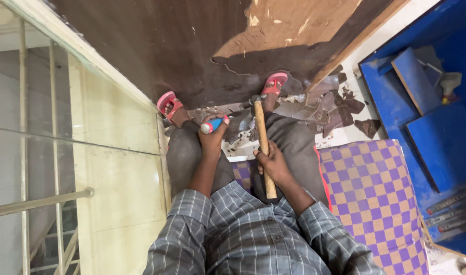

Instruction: The person uses a hammer and a scraper to remove dark brown wallpaper from a wall. They repeatedly strike the scraper against the wall surface to loosen and peel off sections of the material, which fall to the floor.

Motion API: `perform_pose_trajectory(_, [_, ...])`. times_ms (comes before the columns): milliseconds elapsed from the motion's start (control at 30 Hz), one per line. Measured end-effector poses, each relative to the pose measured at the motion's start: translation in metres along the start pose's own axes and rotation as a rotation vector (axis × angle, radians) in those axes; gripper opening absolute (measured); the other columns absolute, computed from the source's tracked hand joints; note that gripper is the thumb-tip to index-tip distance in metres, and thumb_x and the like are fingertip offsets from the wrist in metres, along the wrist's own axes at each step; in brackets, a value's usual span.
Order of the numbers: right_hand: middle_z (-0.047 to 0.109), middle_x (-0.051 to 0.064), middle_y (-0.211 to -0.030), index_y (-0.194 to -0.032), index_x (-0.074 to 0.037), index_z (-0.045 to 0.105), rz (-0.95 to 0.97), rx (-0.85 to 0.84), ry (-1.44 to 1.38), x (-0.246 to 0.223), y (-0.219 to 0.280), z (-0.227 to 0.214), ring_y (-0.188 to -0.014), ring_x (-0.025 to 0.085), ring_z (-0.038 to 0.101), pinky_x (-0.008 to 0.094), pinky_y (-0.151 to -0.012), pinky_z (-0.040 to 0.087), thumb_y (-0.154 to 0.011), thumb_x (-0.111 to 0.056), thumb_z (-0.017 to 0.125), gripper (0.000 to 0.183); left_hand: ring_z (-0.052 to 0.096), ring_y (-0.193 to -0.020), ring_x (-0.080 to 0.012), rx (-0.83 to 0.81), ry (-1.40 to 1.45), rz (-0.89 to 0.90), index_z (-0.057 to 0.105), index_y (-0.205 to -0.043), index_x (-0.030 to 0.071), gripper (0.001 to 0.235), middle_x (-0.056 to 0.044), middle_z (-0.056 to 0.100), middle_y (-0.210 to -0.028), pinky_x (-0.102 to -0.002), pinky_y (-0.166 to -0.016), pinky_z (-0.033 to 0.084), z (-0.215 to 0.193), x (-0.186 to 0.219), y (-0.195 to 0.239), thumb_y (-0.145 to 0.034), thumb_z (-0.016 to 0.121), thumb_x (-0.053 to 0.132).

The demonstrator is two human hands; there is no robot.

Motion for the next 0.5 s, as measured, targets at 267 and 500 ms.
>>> perform_pose_trajectory(267, [0.056, 0.004, -0.078, -0.134, 0.0, 0.045, -0.056, 0.011, 0.063, -0.007, 0.003, 0.004, -0.045, 0.011, 0.05, 0.028, -0.04, 0.044, -0.094, -0.009, 0.065, 0.045, 0.068, -0.102, -0.0152, -0.052, -0.043, 0.004, 0.067, -0.097, 0.006, 0.021, -0.006, 0.072, -0.107, -0.029, -0.091, 0.055, 0.002, -0.01, 0.004, -0.082, 0.077, -0.004])
perform_pose_trajectory(500, [0.055, 0.004, -0.072, -0.143, -0.004, 0.041, -0.051, 0.034, 0.061, 0.005, -0.005, -0.002, -0.042, 0.013, 0.05, 0.029, -0.039, 0.044, -0.095, -0.012, 0.061, 0.053, 0.068, -0.106, -0.0176, -0.087, -0.1, 0.043, 0.071, -0.1, 0.005, 0.021, -0.008, 0.072, -0.111, -0.031, -0.093, 0.054, 0.002, -0.006, 0.009, -0.082, 0.08, 0.0])
Point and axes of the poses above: each hand's wrist, its own y-axis away from the middle knuckle, its own z-axis out of the palm, x = y × z, the point moved 5 cm from there along -y, towards the middle knuckle
